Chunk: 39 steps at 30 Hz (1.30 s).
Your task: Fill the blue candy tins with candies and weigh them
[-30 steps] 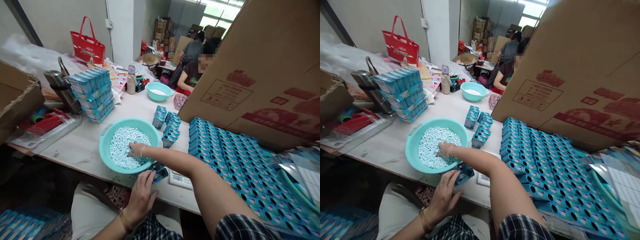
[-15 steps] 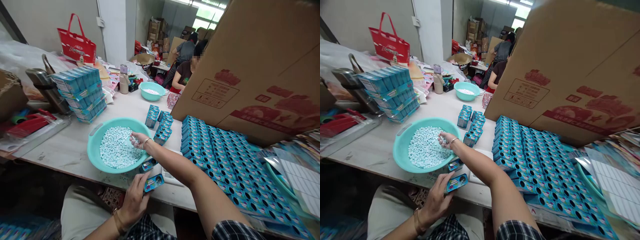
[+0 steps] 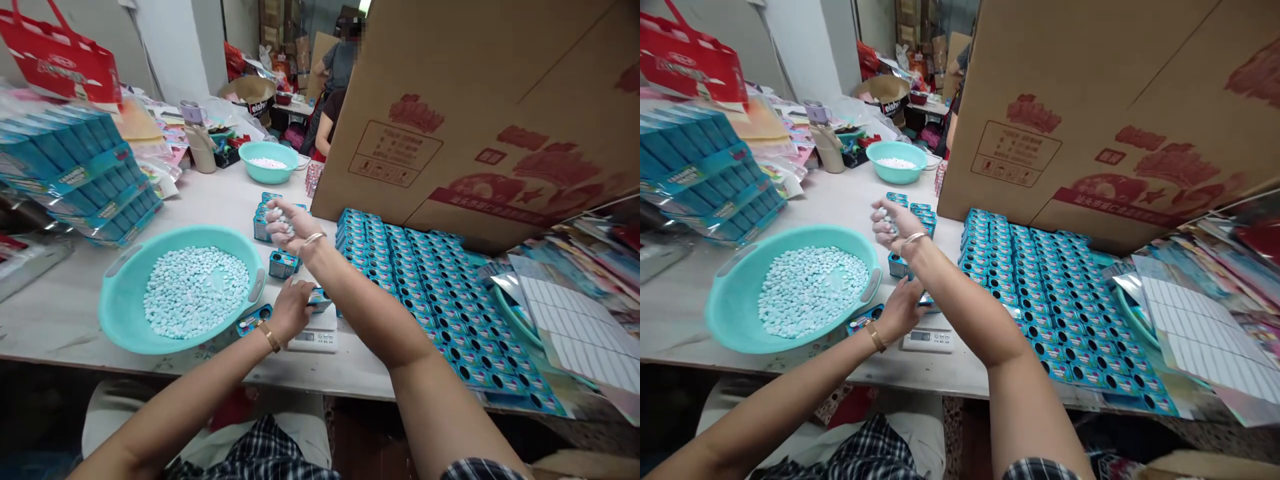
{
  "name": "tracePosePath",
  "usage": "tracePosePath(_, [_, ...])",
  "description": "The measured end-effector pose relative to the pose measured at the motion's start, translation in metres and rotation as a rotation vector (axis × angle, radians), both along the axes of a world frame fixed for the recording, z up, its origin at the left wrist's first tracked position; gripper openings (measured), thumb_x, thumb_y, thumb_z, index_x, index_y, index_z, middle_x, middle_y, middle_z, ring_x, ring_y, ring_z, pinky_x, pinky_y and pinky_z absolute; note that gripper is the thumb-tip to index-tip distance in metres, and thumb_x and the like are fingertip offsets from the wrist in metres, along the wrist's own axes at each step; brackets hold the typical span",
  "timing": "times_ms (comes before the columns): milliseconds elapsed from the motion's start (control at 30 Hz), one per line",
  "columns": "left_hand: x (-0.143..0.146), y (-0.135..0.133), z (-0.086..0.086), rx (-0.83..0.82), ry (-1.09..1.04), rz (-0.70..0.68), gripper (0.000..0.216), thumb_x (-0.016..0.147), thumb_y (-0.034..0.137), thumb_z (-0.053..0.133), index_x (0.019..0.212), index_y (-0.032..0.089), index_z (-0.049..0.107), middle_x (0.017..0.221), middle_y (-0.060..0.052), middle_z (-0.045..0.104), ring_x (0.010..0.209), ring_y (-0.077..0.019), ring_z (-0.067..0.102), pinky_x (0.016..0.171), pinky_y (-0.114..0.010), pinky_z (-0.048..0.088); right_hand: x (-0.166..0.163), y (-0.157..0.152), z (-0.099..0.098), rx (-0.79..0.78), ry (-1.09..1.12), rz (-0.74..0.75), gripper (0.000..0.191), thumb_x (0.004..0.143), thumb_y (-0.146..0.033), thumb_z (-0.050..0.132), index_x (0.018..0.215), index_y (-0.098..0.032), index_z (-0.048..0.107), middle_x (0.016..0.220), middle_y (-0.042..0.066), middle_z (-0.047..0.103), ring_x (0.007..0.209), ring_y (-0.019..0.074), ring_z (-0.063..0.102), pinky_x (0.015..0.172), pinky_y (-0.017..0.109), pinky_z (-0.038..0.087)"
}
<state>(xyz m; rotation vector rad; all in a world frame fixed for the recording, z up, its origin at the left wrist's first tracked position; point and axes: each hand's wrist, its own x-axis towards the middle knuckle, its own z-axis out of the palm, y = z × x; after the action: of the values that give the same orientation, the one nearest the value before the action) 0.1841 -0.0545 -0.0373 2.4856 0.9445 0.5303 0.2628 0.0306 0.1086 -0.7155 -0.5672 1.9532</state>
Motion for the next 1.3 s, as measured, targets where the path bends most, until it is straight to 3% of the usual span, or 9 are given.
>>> tracePosePath(100, [-0.015, 0.0, 0.011, 0.001, -0.074, 0.02, 0.071, 0.079, 0.027, 0.07, 0.14, 0.015, 0.037, 0.135, -0.017, 0.053, 0.128, -0.0327, 0.049, 0.112, -0.057, 0.031, 0.045, -0.04, -0.003, 0.055, 0.079, -0.217, 0.026, 0.1, -0.033, 0.037, 0.081, -0.019, 0.048, 0.061, -0.009, 0.035, 0.041, 0.0022, 0.022, 0.036, 0.01, 0.014])
tracePosePath(200, [-0.055, -0.004, 0.025, 0.028, -0.199, 0.166, 0.084, 0.083, 0.039, 0.068, 0.15, 0.018, 0.022, 0.15, -0.018, 0.037, 0.14, -0.0329, 0.035, 0.115, -0.054, 0.03, 0.087, -0.084, -0.026, 0.049, 0.079, -0.454, 0.022, 0.097, -0.034, 0.044, 0.08, -0.02, 0.049, 0.062, -0.009, 0.035, 0.042, 0.0029, 0.023, 0.035, 0.011, 0.014])
tracePosePath(333, [-0.111, -0.018, 0.033, -0.075, -0.304, 0.424, 0.071, 0.084, 0.043, 0.066, 0.145, 0.025, 0.035, 0.138, -0.01, 0.052, 0.128, -0.0278, 0.051, 0.111, -0.049, 0.039, 0.122, -0.14, -0.075, -0.034, 0.173, -0.691, 0.017, 0.094, -0.031, 0.051, 0.08, -0.021, 0.05, 0.062, -0.008, 0.037, 0.041, 0.0037, 0.028, 0.033, 0.011, 0.021])
tracePosePath(467, [-0.129, -0.035, 0.028, -0.165, -0.311, 0.499, 0.06, 0.084, 0.043, 0.067, 0.138, 0.029, 0.047, 0.131, -0.005, 0.058, 0.118, -0.0257, 0.059, 0.107, -0.047, 0.046, 0.13, -0.181, -0.116, -0.109, 0.34, -0.829, 0.01, 0.092, -0.024, 0.053, 0.083, -0.021, 0.049, 0.064, -0.007, 0.042, 0.042, 0.0042, 0.036, 0.031, 0.011, 0.03])
tracePosePath(633, [-0.108, -0.032, 0.026, -0.197, -0.26, 0.352, 0.057, 0.085, 0.039, 0.065, 0.138, 0.029, 0.045, 0.132, -0.005, 0.056, 0.12, -0.0254, 0.057, 0.107, -0.046, 0.046, 0.129, -0.208, -0.137, -0.154, 0.561, -0.881, 0.011, 0.09, -0.016, 0.053, 0.085, -0.023, 0.046, 0.065, -0.006, 0.046, 0.045, 0.0054, 0.045, 0.032, 0.013, 0.038])
tracePosePath(867, [-0.05, -0.009, 0.039, -0.097, -0.162, 0.071, 0.063, 0.088, 0.037, 0.062, 0.144, 0.026, 0.037, 0.138, -0.009, 0.053, 0.129, -0.0271, 0.049, 0.108, -0.047, 0.044, 0.131, -0.209, -0.132, -0.21, 0.726, -0.98, 0.02, 0.082, -0.008, 0.055, 0.083, -0.024, 0.044, 0.067, -0.006, 0.049, 0.049, 0.0054, 0.051, 0.038, 0.013, 0.046])
tracePosePath(1000, [-0.031, -0.005, 0.038, -0.081, -0.132, 0.003, 0.065, 0.088, 0.034, 0.061, 0.146, 0.024, 0.032, 0.14, -0.011, 0.05, 0.13, -0.028, 0.047, 0.109, -0.048, 0.042, 0.127, -0.206, -0.132, -0.216, 0.575, -1.005, 0.024, 0.075, -0.009, 0.064, 0.081, -0.023, 0.047, 0.069, -0.006, 0.054, 0.06, 0.0047, 0.058, 0.05, 0.012, 0.052])
tracePosePath(1133, [-0.022, -0.003, 0.027, -0.072, -0.094, -0.023, 0.067, 0.088, 0.034, 0.06, 0.146, 0.023, 0.029, 0.14, -0.013, 0.048, 0.13, -0.0299, 0.046, 0.107, -0.05, 0.042, 0.115, -0.197, -0.133, -0.173, 0.331, -1.042, 0.018, 0.076, -0.016, 0.066, 0.077, -0.023, 0.049, 0.069, -0.005, 0.054, 0.065, 0.0078, 0.059, 0.056, 0.019, 0.055])
tracePosePath(1300, [-0.004, -0.001, 0.014, -0.063, -0.067, -0.044, 0.066, 0.083, 0.03, 0.067, 0.141, 0.018, 0.036, 0.134, -0.014, 0.052, 0.126, -0.0312, 0.048, 0.103, -0.049, 0.044, 0.087, -0.157, -0.118, -0.117, 0.231, -1.034, 0.017, 0.081, -0.03, 0.065, 0.077, -0.022, 0.051, 0.065, -0.006, 0.046, 0.05, 0.0052, 0.045, 0.042, 0.015, 0.038])
